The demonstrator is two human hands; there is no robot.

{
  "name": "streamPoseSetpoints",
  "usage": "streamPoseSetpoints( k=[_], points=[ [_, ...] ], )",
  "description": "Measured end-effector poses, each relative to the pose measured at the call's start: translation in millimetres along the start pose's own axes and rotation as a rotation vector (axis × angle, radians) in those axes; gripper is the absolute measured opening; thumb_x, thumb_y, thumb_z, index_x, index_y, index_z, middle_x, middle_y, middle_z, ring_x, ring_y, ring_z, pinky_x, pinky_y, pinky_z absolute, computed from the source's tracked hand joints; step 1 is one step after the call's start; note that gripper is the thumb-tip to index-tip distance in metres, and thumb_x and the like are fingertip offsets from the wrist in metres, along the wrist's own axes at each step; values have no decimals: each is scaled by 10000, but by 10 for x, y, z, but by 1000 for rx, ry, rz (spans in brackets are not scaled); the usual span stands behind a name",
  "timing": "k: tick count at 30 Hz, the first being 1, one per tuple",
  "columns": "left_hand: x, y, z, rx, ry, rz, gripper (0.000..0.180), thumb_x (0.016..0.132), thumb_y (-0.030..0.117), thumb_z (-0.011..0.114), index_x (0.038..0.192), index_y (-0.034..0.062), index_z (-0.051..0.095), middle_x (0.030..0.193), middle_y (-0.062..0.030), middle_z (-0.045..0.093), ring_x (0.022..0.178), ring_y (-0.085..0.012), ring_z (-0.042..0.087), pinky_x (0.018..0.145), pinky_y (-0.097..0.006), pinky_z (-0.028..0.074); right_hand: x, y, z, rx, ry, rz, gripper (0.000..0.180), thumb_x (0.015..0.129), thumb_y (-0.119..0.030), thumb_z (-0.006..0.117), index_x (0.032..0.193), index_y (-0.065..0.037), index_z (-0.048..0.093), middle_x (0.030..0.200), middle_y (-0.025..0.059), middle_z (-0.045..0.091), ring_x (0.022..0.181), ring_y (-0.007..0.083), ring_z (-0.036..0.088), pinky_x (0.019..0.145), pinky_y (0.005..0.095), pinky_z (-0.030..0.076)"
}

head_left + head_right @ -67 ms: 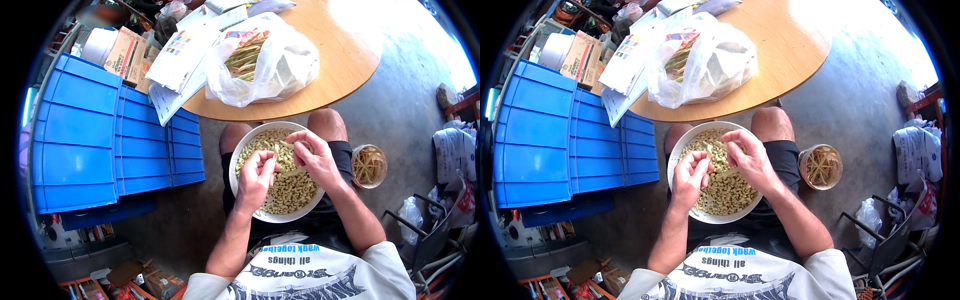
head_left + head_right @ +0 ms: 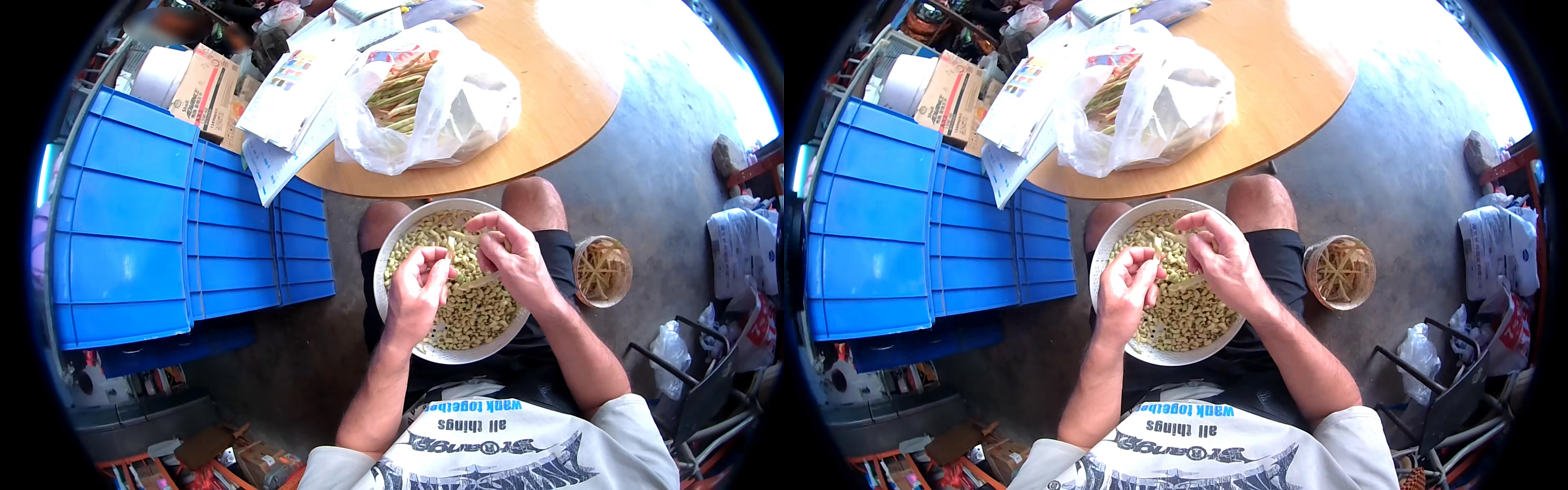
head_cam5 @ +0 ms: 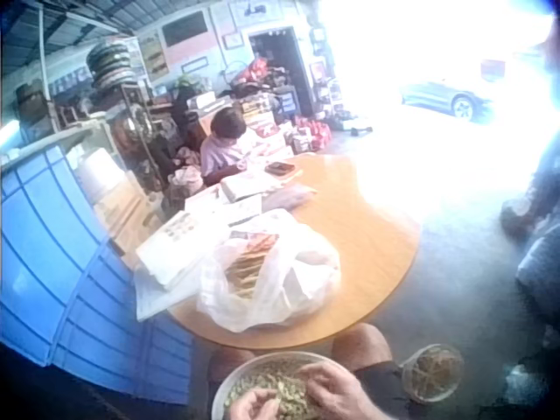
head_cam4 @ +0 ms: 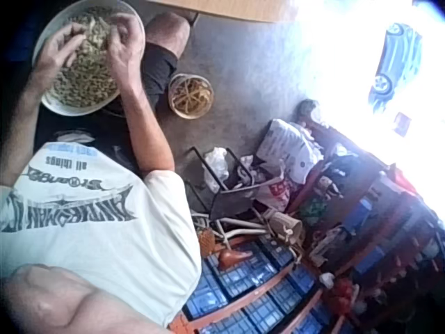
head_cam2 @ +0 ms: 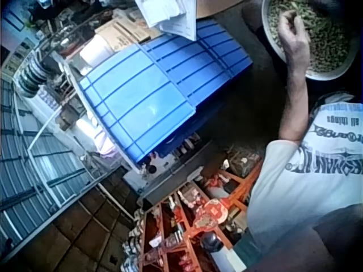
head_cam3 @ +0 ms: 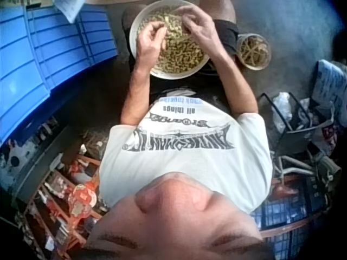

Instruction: The person sits at a table and repeatedly picks up broad bean pods, opens them by hand, and removes the beans into a white bowl. The empty pods are placed into a separate container. The process continues with multiple pods throughout the clip.

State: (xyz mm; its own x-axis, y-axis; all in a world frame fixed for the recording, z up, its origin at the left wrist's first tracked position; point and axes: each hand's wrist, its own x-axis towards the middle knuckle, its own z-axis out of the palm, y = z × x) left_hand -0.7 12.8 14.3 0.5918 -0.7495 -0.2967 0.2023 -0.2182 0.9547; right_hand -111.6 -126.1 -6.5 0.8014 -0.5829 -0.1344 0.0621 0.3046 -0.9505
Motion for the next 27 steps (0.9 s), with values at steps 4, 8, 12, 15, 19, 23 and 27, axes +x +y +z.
streamPoseSetpoints(
  k=[4, 8, 12, 15, 19, 23, 27],
  points=[
    [-4, 19, 3, 10, -6, -7, 113, 964, 56, 568, 1062, 4, 587, 816, -21, 621, 578, -26, 497, 507, -177, 412, -4, 17, 15, -55, -45, 21, 120, 951, -57, 540, 1024, 9, 608, 749, 18, 576, 663, 75, 528, 585, 228, 441],
    [-3, 9, 14, 47, -35, -8, 134, 957, 64, 590, 1072, -5, 584, 822, -42, 641, 553, -36, 492, 488, -176, 398, -22, 69, 67, -246, -40, -102, 151, 906, -112, 652, 944, 22, 595, 756, 43, 606, 722, 91, 568, 636, 259, 488],
    [-25, 26, 1, 4, -106, -28, 158, 954, 71, 599, 1092, -7, 587, 836, -51, 655, 555, -37, 492, 502, -170, 398, -25, 5, 7, -291, -98, -52, 127, 912, -95, 641, 948, 14, 588, 806, 34, 611, 748, 77, 560, 659, 247, 486],
    [-44, 76, -40, -102, -139, -75, 170, 948, 67, 604, 1101, -5, 589, 841, -46, 656, 579, -33, 499, 528, -164, 404, -21, -70, -39, -208, -178, 22, 115, 920, -82, 629, 962, 14, 582, 839, 17, 609, 775, 60, 549, 678, 232, 479],
    [-83, 100, -87, -92, -122, -67, 172, 938, 62, 612, 1096, -2, 590, 860, -43, 658, 608, -29, 504, 547, -161, 404, -30, -159, -63, -123, -264, 123, 107, 931, -72, 614, 983, 16, 581, 850, 6, 604, 791, 43, 540, 683, 219, 472],
    [-143, 114, -117, -98, -65, -74, 171, 926, 58, 628, 1083, 4, 592, 855, -28, 646, 622, -22, 502, 549, -157, 397, -30, -108, -137, -214, -287, 94, 128, 930, -78, 610, 1005, 25, 593, 864, 21, 614, 804, 41, 546, 705, 214, 475],
    [-218, 80, -141, -74, -52, -56, 167, 915, 53, 642, 1067, 9, 587, 818, 1, 607, 627, -16, 494, 539, -156, 378, -31, -171, -145, -294, -278, 41, 181, 909, -71, 618, 1054, 37, 605, 901, 52, 637, 847, 85, 577, 755, 248, 489]
  ],
)
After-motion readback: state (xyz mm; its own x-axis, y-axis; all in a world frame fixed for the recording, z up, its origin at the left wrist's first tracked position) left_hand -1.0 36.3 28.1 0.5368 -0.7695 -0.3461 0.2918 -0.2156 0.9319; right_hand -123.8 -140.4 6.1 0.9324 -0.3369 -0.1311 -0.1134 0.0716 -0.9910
